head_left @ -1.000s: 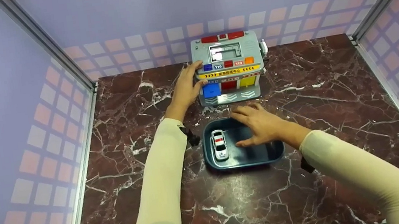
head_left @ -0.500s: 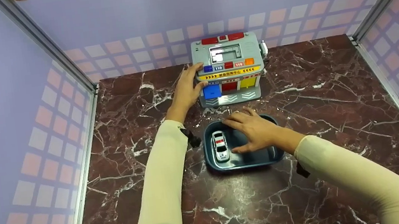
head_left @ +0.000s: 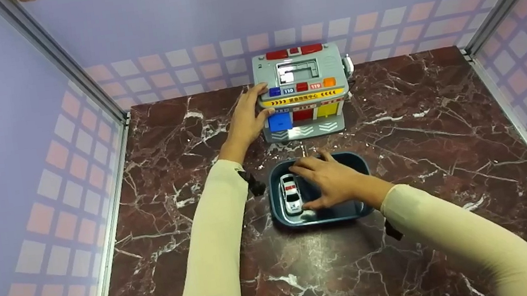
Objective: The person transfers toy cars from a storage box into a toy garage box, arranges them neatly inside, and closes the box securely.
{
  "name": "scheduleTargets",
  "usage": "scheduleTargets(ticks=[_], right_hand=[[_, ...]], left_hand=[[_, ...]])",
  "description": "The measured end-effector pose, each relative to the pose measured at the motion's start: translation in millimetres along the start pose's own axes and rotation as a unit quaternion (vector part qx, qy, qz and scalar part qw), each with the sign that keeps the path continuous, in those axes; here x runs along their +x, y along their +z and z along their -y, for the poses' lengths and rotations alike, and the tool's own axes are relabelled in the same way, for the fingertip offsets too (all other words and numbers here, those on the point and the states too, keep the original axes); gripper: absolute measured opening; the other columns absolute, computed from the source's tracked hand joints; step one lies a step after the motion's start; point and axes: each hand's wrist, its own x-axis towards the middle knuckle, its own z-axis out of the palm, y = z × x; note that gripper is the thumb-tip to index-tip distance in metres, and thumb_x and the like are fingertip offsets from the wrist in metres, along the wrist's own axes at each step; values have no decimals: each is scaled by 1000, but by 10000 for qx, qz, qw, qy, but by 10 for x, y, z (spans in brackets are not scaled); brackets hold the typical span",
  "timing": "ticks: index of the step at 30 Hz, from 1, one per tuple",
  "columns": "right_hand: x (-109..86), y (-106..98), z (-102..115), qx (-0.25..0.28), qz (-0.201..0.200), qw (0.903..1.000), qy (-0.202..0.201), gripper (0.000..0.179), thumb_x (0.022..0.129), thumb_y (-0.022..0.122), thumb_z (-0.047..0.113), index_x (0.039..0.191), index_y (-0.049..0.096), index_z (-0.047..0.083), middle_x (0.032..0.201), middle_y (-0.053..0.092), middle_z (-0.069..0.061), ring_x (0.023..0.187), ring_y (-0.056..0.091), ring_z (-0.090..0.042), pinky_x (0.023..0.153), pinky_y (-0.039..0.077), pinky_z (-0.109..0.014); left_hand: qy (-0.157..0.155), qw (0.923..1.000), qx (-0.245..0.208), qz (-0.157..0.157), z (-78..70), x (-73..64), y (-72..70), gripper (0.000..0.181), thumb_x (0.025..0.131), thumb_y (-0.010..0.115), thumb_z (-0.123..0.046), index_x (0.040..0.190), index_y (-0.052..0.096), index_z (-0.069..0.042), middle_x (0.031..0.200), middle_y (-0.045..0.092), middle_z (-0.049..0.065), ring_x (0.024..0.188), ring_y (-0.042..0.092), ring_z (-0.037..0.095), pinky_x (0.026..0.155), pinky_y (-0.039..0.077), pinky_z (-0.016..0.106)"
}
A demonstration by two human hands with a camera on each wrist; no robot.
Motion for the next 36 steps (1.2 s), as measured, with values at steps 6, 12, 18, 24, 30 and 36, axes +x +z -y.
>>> scheduleTargets(ticks=[6, 12, 18, 24, 30, 36], right_hand=[[48, 42, 48, -163, 106, 9998, 105, 108, 88, 81, 74, 165, 49, 5, 160, 55, -18, 153, 53, -34, 128, 25, -83], [86, 114, 89, -339, 74, 9994, 79, 114, 84, 80, 80, 164, 49, 5, 159, 56, -17, 151, 54, -34, 126, 18, -88], [104, 178, 122, -550, -68, 9984, 73, 114, 81, 81, 81, 161, 53, 4, 153, 59, -15, 147, 58, -33, 126, 15, -89], [117, 229, 150, -769, -45, 9969, 166, 116, 81, 79, 84, 160, 53, 4, 152, 60, -15, 144, 60, -33, 126, 14, -89], [128, 267, 168, -867, 12, 9959, 243, 116, 82, 78, 83, 162, 52, 3, 152, 61, -16, 142, 61, -33, 126, 13, -90], [138, 288, 182, -1045, -16, 9944, 162, 115, 82, 77, 85, 160, 53, 3, 152, 61, -15, 140, 61, -32, 124, 15, -91]], left_hand=[[41, 10000, -43, -65, -13, 4, -10, 74, 101, 76, -37, 167, 47, -18, 161, 62, 1, 151, 53, 27, 134, 36, 42], [99, 9999, -37, -78, -18, 9, -13, 74, 101, 76, -37, 166, 47, -17, 161, 63, 2, 151, 53, 28, 135, 36, 42], [148, 9998, 86, -38, -16, 3, -22, 70, 103, 74, -34, 166, 48, -17, 162, 61, 4, 152, 52, 28, 134, 36, 43], [95, 9999, 96, 15, -16, -1, -24, 69, 104, 74, -34, 166, 48, -18, 163, 60, 5, 155, 50, 28, 135, 35, 44], [116, 9999, 65, 12, 2, 6, -5, 69, 103, 74, -35, 166, 49, -18, 163, 60, 5, 153, 51, 29, 135, 35, 44], [111, 9999, 39, -15, 11, 7, 2, 72, 100, 74, -38, 165, 50, -16, 164, 59, 7, 152, 52, 31, 135, 35, 45]])
